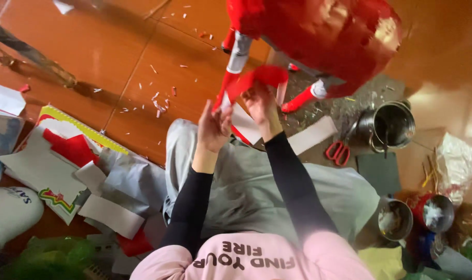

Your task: Applying paper strips and adhesive to a horse-shaped figurine to build its form.

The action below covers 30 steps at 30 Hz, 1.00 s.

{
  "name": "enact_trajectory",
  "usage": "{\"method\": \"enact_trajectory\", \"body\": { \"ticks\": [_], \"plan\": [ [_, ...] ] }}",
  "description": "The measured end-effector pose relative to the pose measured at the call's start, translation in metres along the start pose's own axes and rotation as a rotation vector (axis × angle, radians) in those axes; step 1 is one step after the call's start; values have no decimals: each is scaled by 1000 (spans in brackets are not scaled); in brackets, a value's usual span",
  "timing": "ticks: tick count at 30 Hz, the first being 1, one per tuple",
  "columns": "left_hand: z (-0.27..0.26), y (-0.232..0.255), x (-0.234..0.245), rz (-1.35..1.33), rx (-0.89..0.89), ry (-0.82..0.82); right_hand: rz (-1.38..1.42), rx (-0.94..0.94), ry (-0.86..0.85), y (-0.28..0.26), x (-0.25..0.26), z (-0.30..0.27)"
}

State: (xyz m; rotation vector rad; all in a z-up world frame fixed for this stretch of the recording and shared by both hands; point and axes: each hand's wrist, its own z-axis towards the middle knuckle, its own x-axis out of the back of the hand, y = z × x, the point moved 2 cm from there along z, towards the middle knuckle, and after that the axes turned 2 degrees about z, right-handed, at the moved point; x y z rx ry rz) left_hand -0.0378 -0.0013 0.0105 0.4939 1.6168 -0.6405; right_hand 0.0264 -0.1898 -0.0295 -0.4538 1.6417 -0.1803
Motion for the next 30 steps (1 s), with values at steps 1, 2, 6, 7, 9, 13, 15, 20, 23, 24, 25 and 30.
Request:
{"method": "enact_trajectory", "body": {
  "ticks": [1, 2, 6, 7, 9, 13, 15, 20, 23, 24, 25, 30],
  "plan": [
    [-3, 8, -18, 110, -164, -4, -45, 93, 9, 0, 2, 16],
    [-5, 16, -36, 220, -328, -8, -90, 186, 18, 1, 4, 33],
    [15, 17, -86, 689, -611, -18, -162, 212, 105, -13, -12, 46],
    [26, 18, -90, 1145, -751, 67, -145, 209, 99, -15, -21, 46],
    [44, 18, -97, 1595, -870, 162, -134, 206, 101, -19, -41, 44],
    [75, 21, -90, 1740, -933, 152, -281, 321, 48, -27, -118, 33],
    [84, 22, -79, 1761, -900, 218, -375, 460, 61, -31, -128, 37],
    [87, 24, -77, 1859, -1040, 144, -563, 299, -59, -35, -119, 58],
    [91, 29, -74, 2003, -1010, 264, -661, 229, -61, -33, -120, 60],
    [97, 28, -67, 2002, -1002, 268, -662, 225, -54, -32, -98, 64],
    [101, 28, -60, 2038, -1013, 346, -601, 291, 87, -32, -73, 66],
    [109, 25, -44, 2097, -1046, 430, -1133, 405, 440, 4, -104, -22]
  ]
}}
